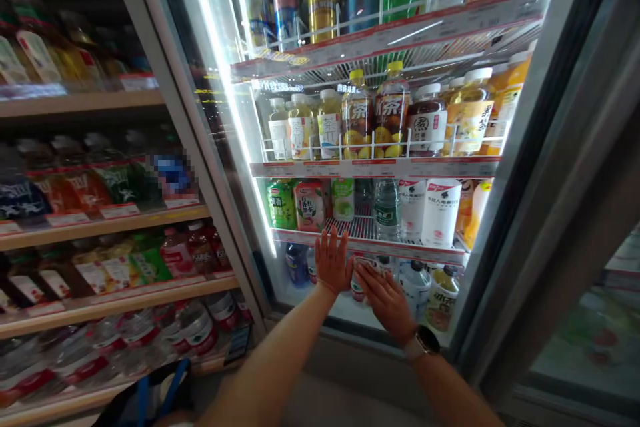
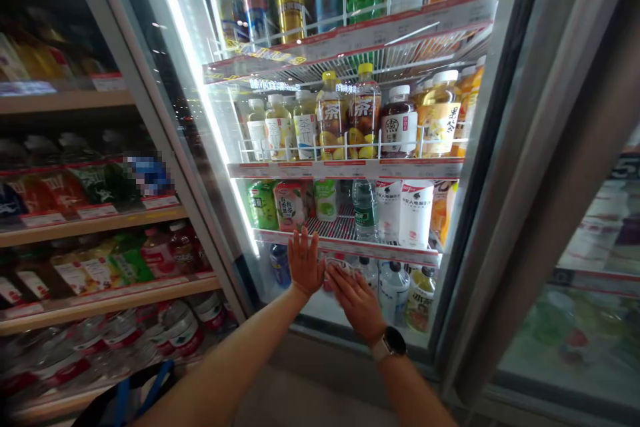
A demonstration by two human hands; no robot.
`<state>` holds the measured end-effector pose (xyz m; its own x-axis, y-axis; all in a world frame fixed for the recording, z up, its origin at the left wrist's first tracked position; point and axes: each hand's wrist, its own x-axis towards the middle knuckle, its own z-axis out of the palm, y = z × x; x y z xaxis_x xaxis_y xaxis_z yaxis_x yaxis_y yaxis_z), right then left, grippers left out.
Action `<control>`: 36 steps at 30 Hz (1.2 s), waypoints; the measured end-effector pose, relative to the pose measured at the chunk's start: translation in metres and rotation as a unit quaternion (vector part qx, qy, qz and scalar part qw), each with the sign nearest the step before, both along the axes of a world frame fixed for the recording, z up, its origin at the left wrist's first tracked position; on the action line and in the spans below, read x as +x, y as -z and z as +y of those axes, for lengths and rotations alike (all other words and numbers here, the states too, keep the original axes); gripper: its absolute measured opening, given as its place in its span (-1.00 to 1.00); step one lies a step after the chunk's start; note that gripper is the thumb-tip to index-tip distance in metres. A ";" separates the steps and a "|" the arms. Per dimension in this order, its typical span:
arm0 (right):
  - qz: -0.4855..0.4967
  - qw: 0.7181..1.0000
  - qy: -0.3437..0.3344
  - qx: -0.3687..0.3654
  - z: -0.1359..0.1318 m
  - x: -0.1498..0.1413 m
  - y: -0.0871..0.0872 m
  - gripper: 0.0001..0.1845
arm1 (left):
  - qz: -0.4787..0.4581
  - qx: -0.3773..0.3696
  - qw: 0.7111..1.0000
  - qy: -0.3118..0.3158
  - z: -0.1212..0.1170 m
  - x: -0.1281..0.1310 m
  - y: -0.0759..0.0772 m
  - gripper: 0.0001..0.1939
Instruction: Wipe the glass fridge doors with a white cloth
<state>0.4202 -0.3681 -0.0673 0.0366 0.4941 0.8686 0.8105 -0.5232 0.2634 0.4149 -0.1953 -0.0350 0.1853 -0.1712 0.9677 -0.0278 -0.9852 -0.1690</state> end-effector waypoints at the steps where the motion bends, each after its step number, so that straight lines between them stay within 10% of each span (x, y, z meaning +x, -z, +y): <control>1: -0.005 1.000 -0.002 -0.012 -0.003 0.001 0.000 -0.47 | -0.003 0.000 1.000 0.003 0.000 0.000 -0.001 -0.36; 4: -0.001 0.999 0.036 0.002 -0.022 0.009 -0.012 -0.44 | 0.001 -0.003 1.000 0.009 0.000 0.001 0.001 -0.35; 13: 0.051 0.927 0.144 0.341 -0.071 0.025 -0.058 -0.25 | 0.022 -0.011 1.000 -0.002 0.004 0.003 0.009 -0.32; 25: 0.012 0.998 0.059 -0.002 -0.012 0.003 -0.005 -0.34 | -0.009 -0.004 1.000 0.005 0.004 0.004 0.003 -0.35; 36: 0.052 0.938 0.145 0.311 -0.050 0.020 -0.047 -0.20 | -0.014 -0.003 1.000 0.024 0.003 0.003 -0.001 -0.34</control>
